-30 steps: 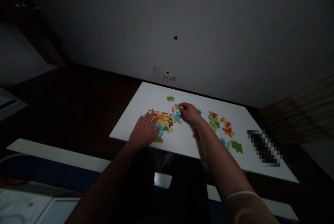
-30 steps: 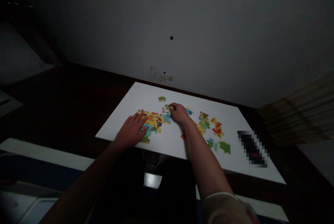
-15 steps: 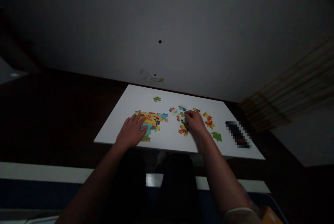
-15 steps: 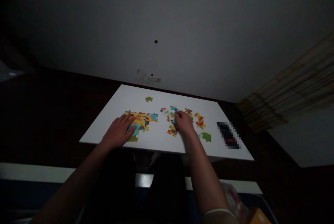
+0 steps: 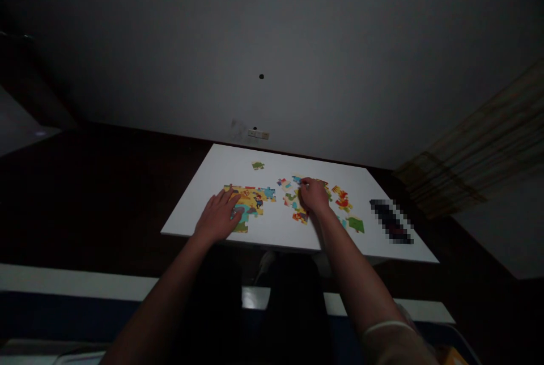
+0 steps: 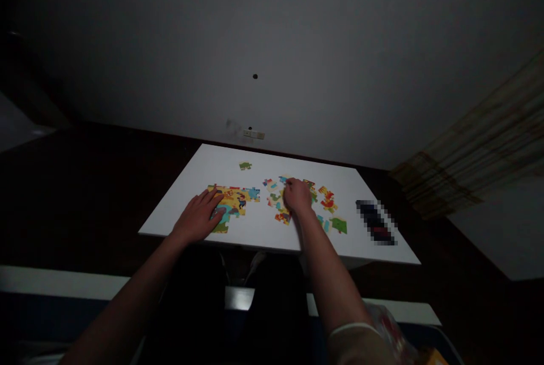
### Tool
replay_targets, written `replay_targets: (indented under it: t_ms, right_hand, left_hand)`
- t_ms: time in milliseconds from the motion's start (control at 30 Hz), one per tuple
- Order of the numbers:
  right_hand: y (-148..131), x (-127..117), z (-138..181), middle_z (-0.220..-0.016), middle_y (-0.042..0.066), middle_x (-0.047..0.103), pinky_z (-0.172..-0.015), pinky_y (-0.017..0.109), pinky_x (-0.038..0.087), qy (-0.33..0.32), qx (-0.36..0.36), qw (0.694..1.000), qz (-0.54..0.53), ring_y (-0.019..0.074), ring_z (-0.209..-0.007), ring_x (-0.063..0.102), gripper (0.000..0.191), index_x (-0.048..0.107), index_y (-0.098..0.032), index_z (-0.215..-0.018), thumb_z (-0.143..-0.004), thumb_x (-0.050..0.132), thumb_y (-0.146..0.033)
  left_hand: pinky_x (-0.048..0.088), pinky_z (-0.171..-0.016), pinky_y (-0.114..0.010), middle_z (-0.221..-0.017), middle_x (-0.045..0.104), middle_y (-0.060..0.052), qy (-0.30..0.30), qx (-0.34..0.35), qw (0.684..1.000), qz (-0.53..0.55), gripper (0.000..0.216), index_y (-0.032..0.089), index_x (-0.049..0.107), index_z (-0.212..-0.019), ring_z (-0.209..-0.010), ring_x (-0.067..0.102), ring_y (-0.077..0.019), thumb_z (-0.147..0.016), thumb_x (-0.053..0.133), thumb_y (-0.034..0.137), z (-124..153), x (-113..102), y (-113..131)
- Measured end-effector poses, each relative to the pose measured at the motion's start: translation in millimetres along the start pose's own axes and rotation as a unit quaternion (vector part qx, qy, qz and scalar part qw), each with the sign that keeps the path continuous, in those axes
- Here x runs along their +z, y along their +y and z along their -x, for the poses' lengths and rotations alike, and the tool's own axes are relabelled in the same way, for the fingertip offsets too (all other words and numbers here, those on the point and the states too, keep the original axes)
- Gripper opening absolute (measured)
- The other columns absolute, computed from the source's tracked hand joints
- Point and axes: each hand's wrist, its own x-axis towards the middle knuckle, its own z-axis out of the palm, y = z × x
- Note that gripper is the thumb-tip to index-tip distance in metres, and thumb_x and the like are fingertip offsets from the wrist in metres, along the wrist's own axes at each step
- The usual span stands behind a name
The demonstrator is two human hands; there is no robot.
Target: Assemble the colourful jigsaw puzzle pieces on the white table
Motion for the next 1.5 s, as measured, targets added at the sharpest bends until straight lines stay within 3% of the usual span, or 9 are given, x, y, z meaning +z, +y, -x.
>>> replay_targets:
  t_ms: [167,267,400,567,733,900,1200,1500]
  right_hand:
    - [5.1,6.2,-28.7,-0.151,0.017,0.071,-0.125,0.054,0.041,-0.027,-0.021,0.999,0.008,0.0395,-0.146,0.058,0.05,0.072,-0.023,-0.149,-0.099,0.066,-0.024]
    - [8.4,8.7,-39.3,-0.143,0.019,0.074,-0.123,0.06,0.043,-0.045,-0.013,0.999,0.006,0.0432,-0.148,0.055,0.047,0.075,-0.024,-0.142,-0.095,0.073,-0.024]
    - [10.5,5.2,-48.3,-0.131,0.026,0.076,-0.115,0.064,0.049,-0.041,0.019,0.999,-0.012,0.0476,-0.136,0.064,0.049,0.077,-0.015,-0.133,-0.085,0.082,-0.019]
    - [-12.5,0.1,-49.6,-0.129,0.018,0.078,-0.103,0.045,0.06,-0.013,-0.005,0.995,-0.096,0.0314,-0.114,0.077,0.042,0.074,-0.018,-0.135,-0.094,0.069,-0.017]
    - [-64.5,19.2,-37.9,-0.122,0.01,0.082,-0.085,0.03,0.063,-0.059,-0.085,0.975,-0.198,0.0204,-0.096,0.08,0.029,0.078,-0.022,-0.126,-0.098,0.072,-0.02]
    - [-86.3,35.5,-29.5,-0.11,0.009,0.085,-0.093,0.034,0.061,-0.083,-0.111,0.971,-0.193,0.0213,-0.096,0.081,0.021,0.081,-0.02,-0.117,-0.101,0.069,-0.014]
    - [-81.2,34.8,-33.4,-0.128,0.015,0.082,-0.109,0.039,0.056,-0.123,-0.176,0.969,-0.125,0.0279,-0.118,0.076,0.024,0.084,-0.018,-0.123,-0.103,0.071,-0.015]
    - [-82.0,27.5,-31.6,-0.128,0.014,0.081,-0.111,0.04,0.054,-0.152,-0.242,0.953,-0.103,0.0294,-0.119,0.074,0.028,0.085,-0.022,-0.127,-0.101,0.075,-0.019]
  left_hand:
    - [0.027,-0.139,-0.06,-0.185,0.033,-0.01,0.001,-0.005,1.0,0.012,0.06,0.023,0.054,-0.168,-0.17,0.031,-0.0371,-0.115,0.044,0.049,0.5,0.3,-0.4]
    - [0.027,-0.139,-0.061,-0.185,0.033,-0.01,0.002,-0.004,1.0,0.013,0.06,0.022,0.054,-0.168,-0.17,0.031,-0.0371,-0.114,0.045,0.049,1.0,0.9,-0.3]
    - [0.027,-0.139,-0.06,-0.184,0.034,-0.01,0.004,-0.004,1.0,0.01,0.061,0.021,0.053,-0.168,-0.17,0.031,-0.0375,-0.115,0.045,0.048,2.0,0.0,0.8]
    - [0.025,-0.139,-0.059,-0.185,0.032,-0.011,-0.01,-0.009,1.0,0.004,0.062,0.02,0.052,-0.169,-0.171,0.03,-0.0371,-0.115,0.044,0.049,2.5,-3.5,3.3]
    - [0.024,-0.139,-0.061,-0.186,0.029,-0.011,-0.015,-0.004,1.0,-0.007,0.062,0.022,0.05,-0.171,-0.172,0.028,-0.0377,-0.115,0.043,0.049,2.0,-2.5,3.7]
    - [0.026,-0.139,-0.059,-0.186,0.027,-0.01,-0.017,0.002,1.0,-0.012,0.062,0.025,0.048,-0.172,-0.172,0.027,-0.037,-0.116,0.041,0.051,3.0,-0.3,-2.2]
    - [0.025,-0.138,-0.06,-0.186,0.029,-0.009,-0.014,0.009,1.0,-0.003,0.064,0.025,0.048,-0.172,-0.173,0.026,-0.0358,-0.115,0.039,0.054,6.8,-0.8,-12.1]
    - [0.026,-0.138,-0.061,-0.185,0.033,-0.008,-0.001,0.011,1.0,0.015,0.061,0.028,0.051,-0.17,-0.172,0.028,-0.0354,-0.114,0.042,0.052,7.2,1.3,-13.4]
